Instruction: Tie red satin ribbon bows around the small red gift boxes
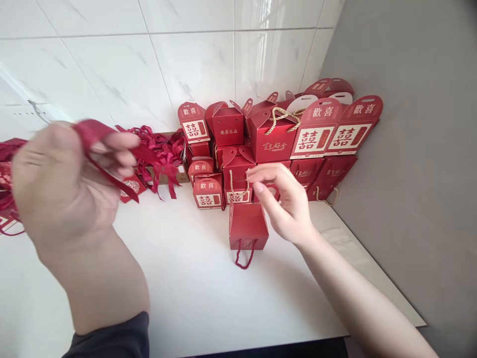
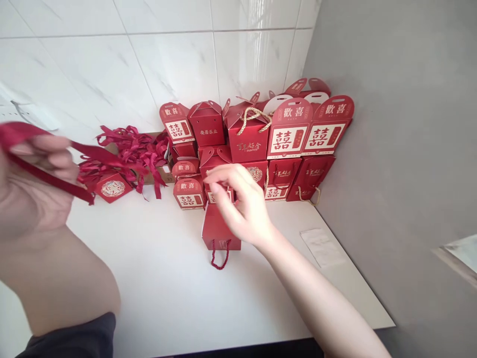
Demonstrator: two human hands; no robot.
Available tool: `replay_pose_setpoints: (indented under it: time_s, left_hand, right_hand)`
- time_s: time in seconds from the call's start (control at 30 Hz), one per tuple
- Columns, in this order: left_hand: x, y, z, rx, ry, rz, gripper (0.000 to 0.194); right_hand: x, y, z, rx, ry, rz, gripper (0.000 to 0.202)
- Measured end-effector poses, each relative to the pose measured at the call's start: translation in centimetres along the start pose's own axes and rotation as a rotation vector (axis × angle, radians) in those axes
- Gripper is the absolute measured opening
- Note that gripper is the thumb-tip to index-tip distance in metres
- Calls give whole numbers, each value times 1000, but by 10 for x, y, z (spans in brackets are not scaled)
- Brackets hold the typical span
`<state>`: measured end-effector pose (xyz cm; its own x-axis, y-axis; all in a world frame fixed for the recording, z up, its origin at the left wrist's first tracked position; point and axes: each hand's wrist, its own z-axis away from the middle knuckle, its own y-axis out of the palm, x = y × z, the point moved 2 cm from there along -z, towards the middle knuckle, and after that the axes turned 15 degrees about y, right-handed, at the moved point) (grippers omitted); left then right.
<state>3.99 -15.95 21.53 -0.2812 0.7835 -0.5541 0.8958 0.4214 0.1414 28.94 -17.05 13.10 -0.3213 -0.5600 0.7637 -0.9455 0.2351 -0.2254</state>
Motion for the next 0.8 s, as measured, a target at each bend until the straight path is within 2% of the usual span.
replay_pose_setpoints:
  time_s: [0.1,0.2,0.3,0.4,0.5,0.57,0.7,0.8]
  left_hand:
    - [-10,15,17,331,-97,255,28]
    - [-3,30,31,523,-342,391,21]
    - [9,42,43,686,-529,402,23]
    - [17,48,49,782,-618,390,30]
    - [20,50,51,866,-686,413,34]
    - [22,53,52,864,-683,432,32]
    - [33,62,54,609,-571,483,25]
    - [42,69,59,492,-514,510,25]
  right_hand:
    - [31,14,-6,215,9,-154,17]
    - [39,27,-5,341,79,-261,35]
    - [30,31,-5,354,136,-327,33]
    - [15,27,-8,321,218,-339,21]
    - [6,20,-10,338,264,-222,25]
    - [4,17,-11,422,269,-151,28]
    - [5,12,-10,642,269,-107,34]
    - [6,7,-12,720,228,-68,30]
